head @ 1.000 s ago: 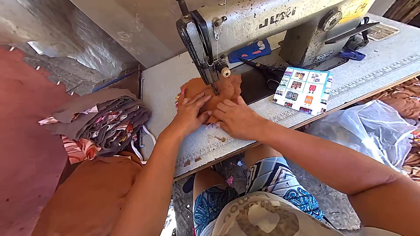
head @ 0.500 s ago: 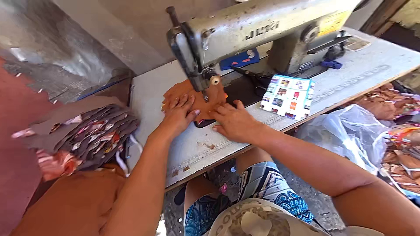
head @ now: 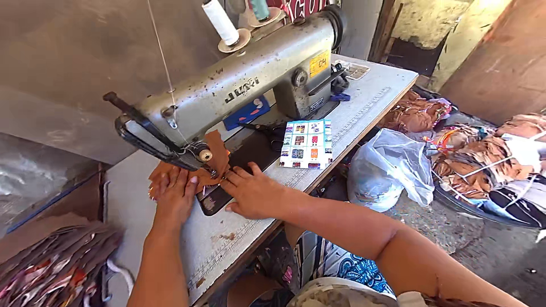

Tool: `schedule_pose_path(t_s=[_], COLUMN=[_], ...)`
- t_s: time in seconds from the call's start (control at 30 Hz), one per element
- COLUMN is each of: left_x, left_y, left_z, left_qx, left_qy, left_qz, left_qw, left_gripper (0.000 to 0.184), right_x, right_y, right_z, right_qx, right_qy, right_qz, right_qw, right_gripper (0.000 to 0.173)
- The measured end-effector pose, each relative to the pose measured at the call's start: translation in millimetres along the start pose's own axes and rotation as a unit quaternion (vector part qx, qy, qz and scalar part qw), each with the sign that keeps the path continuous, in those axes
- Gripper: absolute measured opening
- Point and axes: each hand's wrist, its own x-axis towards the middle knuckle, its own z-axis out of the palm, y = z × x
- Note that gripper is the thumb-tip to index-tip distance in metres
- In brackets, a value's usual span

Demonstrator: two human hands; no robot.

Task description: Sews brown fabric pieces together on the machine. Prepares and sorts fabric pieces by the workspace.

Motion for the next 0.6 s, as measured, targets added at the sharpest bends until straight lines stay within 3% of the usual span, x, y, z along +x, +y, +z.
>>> schedule_pose_path(t_s=[0.13,0.4,0.5,0.6], left_x=[-18,-119,-182,-243], left_y=[23,46,39,23], left_z=[-26,-190,-241,-259], left_qx=[-0.011,0.054,0.086,0.083], left_qy=[0.024,0.055,0.081,0.086], left_qz=[-0.025,-0.027,-0.092,-0.182], left_qw=[0.999,0.997,0.989,0.976], left_gripper=[0.069,0.071,0.064,0.053], right_x=[-8,-8,-6,-1], right_y=[3,13,2,-34], right_z=[2,18,18,20], right_qx=[0.012,-0.052,-0.026,0.003], right_qy=[0.048,0.153,0.161,0.150], right_qz=[-0.008,-0.074,-0.116,-0.186], right_qw=[0.999,0.984,0.980,0.971], right_gripper=[0.055,0.053,0.049,0.046])
